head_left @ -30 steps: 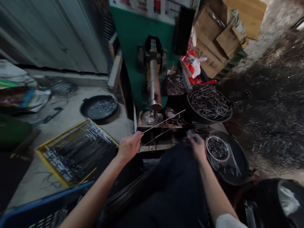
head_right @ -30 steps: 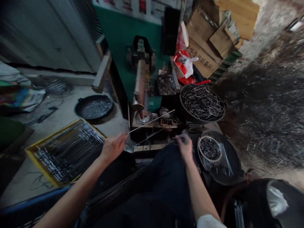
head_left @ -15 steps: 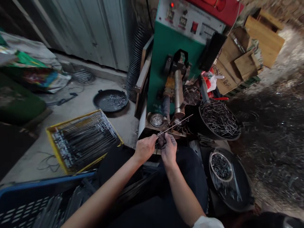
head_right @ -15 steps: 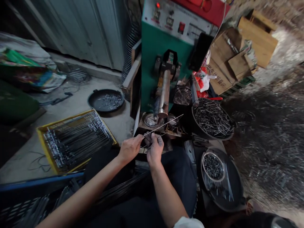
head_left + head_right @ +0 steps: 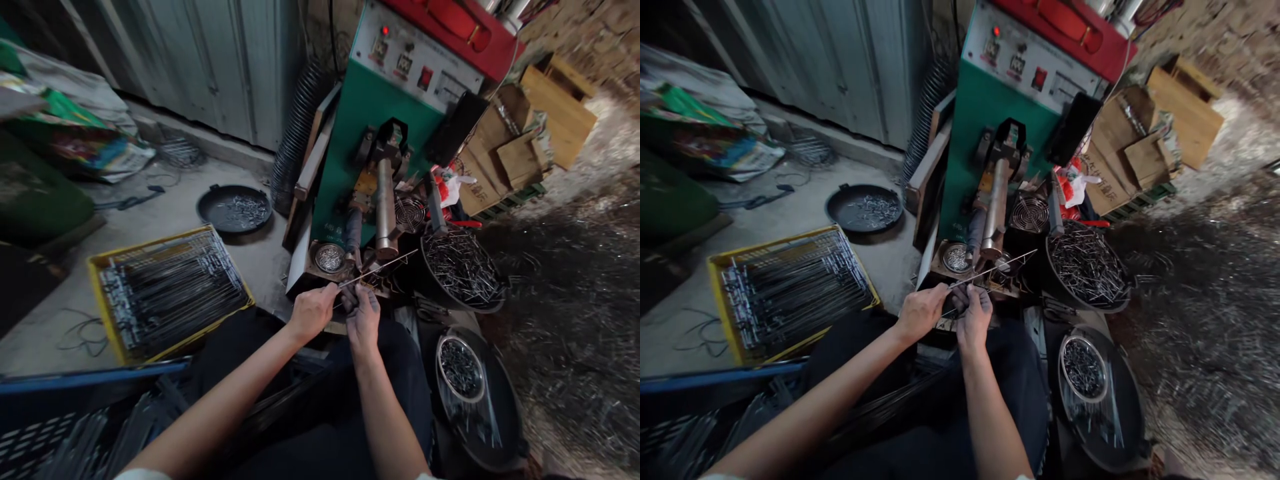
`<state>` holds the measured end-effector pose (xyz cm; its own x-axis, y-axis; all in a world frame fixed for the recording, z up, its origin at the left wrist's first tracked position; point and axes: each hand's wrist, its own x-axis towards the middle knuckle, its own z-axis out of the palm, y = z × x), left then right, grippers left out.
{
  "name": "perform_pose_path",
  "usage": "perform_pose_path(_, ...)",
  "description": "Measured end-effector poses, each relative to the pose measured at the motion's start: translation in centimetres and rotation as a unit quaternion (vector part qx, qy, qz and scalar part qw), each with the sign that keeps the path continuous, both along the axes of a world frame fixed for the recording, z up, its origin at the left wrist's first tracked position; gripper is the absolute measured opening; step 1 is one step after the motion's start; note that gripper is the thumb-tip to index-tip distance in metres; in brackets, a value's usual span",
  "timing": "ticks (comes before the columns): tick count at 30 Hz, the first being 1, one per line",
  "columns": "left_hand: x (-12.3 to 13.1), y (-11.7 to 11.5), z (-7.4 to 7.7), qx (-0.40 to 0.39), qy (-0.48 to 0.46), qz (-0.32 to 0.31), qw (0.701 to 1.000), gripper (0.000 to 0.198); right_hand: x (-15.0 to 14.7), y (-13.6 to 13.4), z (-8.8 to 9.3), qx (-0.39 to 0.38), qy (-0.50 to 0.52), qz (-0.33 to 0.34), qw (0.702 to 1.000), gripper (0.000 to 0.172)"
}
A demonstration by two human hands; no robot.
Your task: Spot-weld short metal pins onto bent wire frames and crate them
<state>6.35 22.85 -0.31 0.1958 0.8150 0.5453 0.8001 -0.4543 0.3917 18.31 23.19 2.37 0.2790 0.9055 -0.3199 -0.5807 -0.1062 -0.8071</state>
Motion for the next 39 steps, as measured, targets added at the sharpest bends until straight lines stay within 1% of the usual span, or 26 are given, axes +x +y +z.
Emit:
perform_pose_path(9,0.1,1.0,0.0,0.003,-0.003,0.0,1.0,0.021,0.3,1.0,0.6,-0.004,-0.003,-0.001,1.0,0.022)
perform_pose_path(15,0.1,1.4,0.0,0.001,-0.001,-0.002,1.0,0.021,0.4,1.5,0.4,-0.001,-0.013,0.005,1.0,0.023)
perform_pose_path(23,-0.3,1.9,0.0,-0.001,0.013,-0.017,1.0,0.023,0.3,1.8,-0.1,0.006,-0.007,0.016,1.0,0.02)
perform_pose_path(27,-0.7,2.2,0.0,-0.007,0.029,-0.03,0.999,0.027,0.5,1.5,0.0,0.005,0.004,0.021,1.0,0.026)
perform_pose_path(31,-0.9,3.0,0.7,-0.01,0.039,-0.044,0.998,0.029,0.9,1.4,0.0,-0.005,-0.047,-0.005,0.999,0.031)
perform_pose_path(34,-0.6,3.9,1.2,-0.016,0.041,-0.049,0.998,0.029,1.4,1.6,-0.1,0.006,-0.072,-0.025,0.997,0.032)
perform_pose_path(39,0.0,5.4,1.1,-0.039,0.045,-0.066,0.996,0.027,2.1,2.1,-0.2,0.022,-0.084,-0.035,0.996,0.032)
